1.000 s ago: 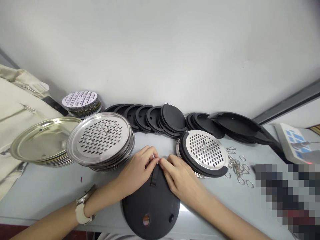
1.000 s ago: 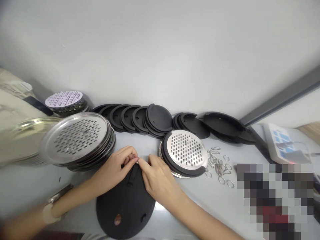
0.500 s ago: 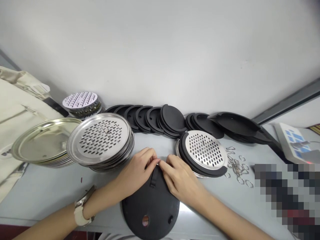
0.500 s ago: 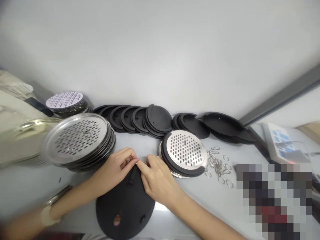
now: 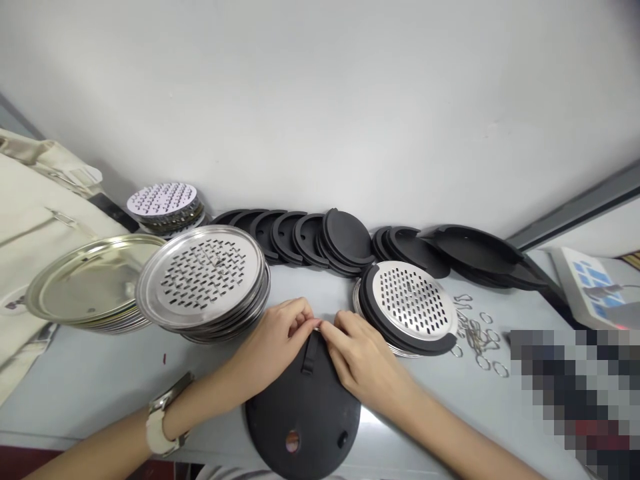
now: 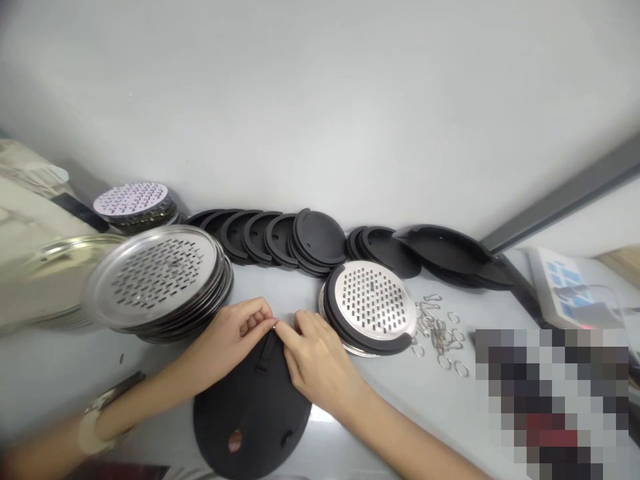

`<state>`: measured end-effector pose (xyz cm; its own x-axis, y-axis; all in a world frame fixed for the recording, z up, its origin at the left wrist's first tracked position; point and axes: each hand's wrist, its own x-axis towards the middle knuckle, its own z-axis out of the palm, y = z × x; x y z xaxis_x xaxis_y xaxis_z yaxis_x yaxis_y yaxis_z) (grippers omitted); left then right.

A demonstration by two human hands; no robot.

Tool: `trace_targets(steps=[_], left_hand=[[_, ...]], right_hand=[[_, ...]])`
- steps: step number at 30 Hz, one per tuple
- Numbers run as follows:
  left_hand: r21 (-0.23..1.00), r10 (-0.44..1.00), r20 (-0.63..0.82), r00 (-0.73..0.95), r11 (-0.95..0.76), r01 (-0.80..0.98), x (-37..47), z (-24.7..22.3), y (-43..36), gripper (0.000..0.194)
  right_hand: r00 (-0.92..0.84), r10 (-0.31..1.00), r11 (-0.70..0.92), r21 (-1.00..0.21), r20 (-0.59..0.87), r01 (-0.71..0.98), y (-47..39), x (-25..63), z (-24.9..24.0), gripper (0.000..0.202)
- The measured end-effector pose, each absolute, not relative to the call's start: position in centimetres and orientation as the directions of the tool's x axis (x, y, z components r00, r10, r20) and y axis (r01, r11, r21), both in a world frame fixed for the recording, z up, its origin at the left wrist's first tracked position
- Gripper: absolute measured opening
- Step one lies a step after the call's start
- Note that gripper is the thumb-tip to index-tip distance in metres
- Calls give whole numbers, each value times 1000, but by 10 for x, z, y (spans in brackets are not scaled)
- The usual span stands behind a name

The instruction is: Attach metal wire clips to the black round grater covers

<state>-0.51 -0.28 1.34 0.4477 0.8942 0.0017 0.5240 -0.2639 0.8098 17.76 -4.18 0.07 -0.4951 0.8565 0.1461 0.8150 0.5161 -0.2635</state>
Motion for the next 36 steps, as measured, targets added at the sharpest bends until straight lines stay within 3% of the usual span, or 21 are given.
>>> trace_targets(steps=[36], left_hand=[[881, 897, -60, 439, -159, 446, -6, 5, 1, 21]], right_hand=[[-503, 848, 529, -330, 168, 782, -40, 176, -3, 19]])
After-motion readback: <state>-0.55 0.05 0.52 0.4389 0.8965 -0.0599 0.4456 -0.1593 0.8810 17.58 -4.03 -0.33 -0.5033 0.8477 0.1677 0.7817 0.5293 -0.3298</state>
